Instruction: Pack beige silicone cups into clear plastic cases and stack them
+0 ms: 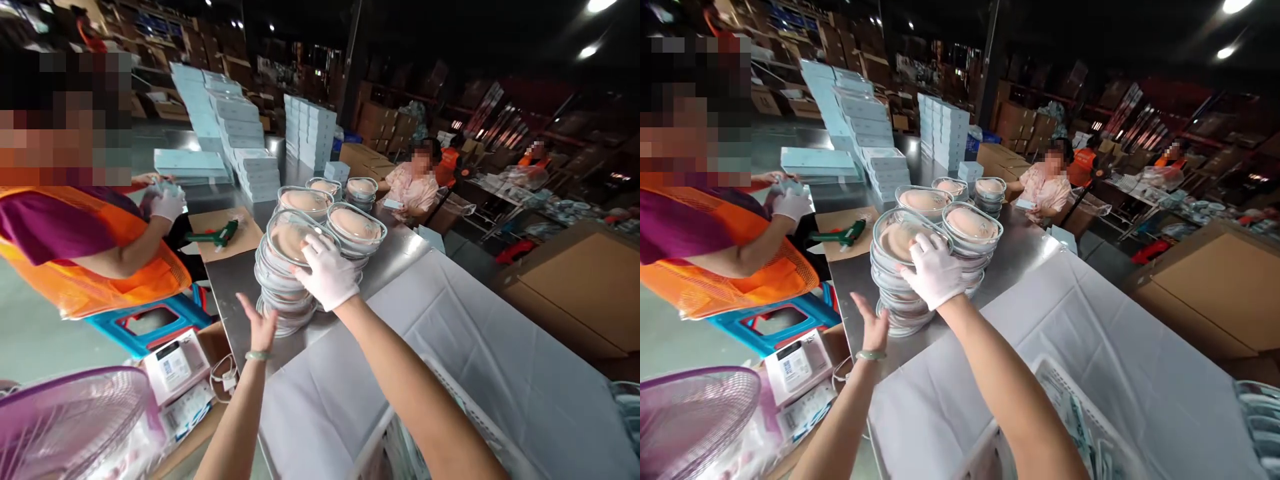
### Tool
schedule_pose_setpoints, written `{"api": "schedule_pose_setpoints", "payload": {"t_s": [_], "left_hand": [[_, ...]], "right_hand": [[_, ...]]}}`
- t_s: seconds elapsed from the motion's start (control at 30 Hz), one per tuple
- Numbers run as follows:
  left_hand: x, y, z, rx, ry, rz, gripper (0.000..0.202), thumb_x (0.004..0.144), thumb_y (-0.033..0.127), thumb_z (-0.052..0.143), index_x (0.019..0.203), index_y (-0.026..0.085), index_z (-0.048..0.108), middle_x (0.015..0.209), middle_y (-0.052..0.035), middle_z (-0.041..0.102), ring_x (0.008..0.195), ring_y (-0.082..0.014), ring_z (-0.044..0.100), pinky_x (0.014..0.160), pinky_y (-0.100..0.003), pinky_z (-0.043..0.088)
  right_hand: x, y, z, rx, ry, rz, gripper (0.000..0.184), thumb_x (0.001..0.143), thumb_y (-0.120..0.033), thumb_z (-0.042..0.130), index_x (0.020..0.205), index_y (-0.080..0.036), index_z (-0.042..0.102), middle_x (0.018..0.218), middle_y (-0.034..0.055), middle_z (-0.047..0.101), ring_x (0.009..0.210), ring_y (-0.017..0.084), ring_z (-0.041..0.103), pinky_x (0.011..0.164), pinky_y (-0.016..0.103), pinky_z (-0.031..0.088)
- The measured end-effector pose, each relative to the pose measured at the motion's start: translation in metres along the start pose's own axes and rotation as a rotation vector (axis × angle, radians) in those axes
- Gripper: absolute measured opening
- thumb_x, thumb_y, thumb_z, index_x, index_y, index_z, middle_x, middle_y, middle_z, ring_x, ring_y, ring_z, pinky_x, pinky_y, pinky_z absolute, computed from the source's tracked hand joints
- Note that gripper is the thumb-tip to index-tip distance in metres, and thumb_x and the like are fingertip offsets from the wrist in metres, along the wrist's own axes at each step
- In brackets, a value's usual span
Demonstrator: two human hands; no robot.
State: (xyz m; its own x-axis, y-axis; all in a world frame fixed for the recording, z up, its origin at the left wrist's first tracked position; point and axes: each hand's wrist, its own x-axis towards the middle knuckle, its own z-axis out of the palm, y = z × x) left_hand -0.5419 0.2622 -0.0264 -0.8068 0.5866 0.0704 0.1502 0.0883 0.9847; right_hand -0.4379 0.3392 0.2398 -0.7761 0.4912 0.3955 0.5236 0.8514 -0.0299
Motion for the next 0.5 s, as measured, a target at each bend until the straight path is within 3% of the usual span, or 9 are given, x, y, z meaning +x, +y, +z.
{"api": "schedule_pose_setpoints", "payload": {"t_s": [0.07, 0.13, 0.2, 0.33, 0.5], "left_hand": [[-0.004, 0.006, 0.009, 0.150, -0.054, 0.072, 0.145, 0.066, 0.076, 0.077, 0.165, 0.013, -0.008, 0.174, -0.0266, -0.004, 0.160, -0.0480, -0.002, 0.124, -0.072, 0.015], [-0.006, 0.003, 0.017, 0.279, -0.066, 0.023, 0.150, 0.057, 0.064, 0.089, 0.165, 0.014, -0.003, 0.172, -0.0311, 0.000, 0.157, -0.0550, 0.000, 0.115, -0.085, 0.018], [-0.002, -0.007, 0.023, 0.312, -0.056, 0.006, 0.147, 0.058, 0.056, 0.091, 0.164, 0.011, 0.000, 0.171, -0.0332, 0.007, 0.158, -0.0522, 0.007, 0.119, -0.080, 0.018], [0.024, -0.027, 0.026, 0.273, -0.069, 0.148, 0.136, 0.060, 0.051, 0.091, 0.163, 0.011, 0.011, 0.168, -0.0266, 0.029, 0.158, -0.0412, 0.024, 0.130, -0.056, 0.017], [0.051, -0.031, 0.031, 0.256, -0.106, 0.120, 0.136, 0.066, 0.052, 0.089, 0.163, 0.005, 0.005, 0.168, -0.0287, 0.027, 0.154, -0.0446, 0.031, 0.127, -0.054, 0.028]], "right_hand": [[0.011, 0.000, -0.002, -0.020, -0.043, 0.028, 0.052, 0.100, -0.047, 0.059, 0.135, -0.009, 0.060, 0.148, 0.0099, 0.056, 0.135, 0.028, 0.046, 0.106, 0.043, 0.052], [0.020, 0.000, -0.006, -0.045, -0.073, 0.044, 0.051, 0.101, -0.048, 0.057, 0.133, -0.009, 0.061, 0.142, 0.0097, 0.059, 0.131, 0.028, 0.048, 0.103, 0.042, 0.054], [0.025, 0.000, -0.011, -0.092, -0.115, 0.059, 0.050, 0.101, -0.050, 0.055, 0.130, -0.010, 0.061, 0.138, 0.0092, 0.060, 0.127, 0.028, 0.052, 0.093, 0.042, 0.058], [0.032, -0.004, -0.023, -0.163, -0.166, 0.057, 0.048, 0.101, -0.050, 0.056, 0.128, -0.010, 0.061, 0.137, 0.0080, 0.060, 0.122, 0.029, 0.056, 0.085, 0.044, 0.060], [0.050, -0.015, -0.015, -0.129, -0.183, 0.068, 0.051, 0.098, -0.047, 0.062, 0.128, -0.006, 0.060, 0.132, 0.0122, 0.061, 0.118, 0.031, 0.058, 0.085, 0.047, 0.059]]}}
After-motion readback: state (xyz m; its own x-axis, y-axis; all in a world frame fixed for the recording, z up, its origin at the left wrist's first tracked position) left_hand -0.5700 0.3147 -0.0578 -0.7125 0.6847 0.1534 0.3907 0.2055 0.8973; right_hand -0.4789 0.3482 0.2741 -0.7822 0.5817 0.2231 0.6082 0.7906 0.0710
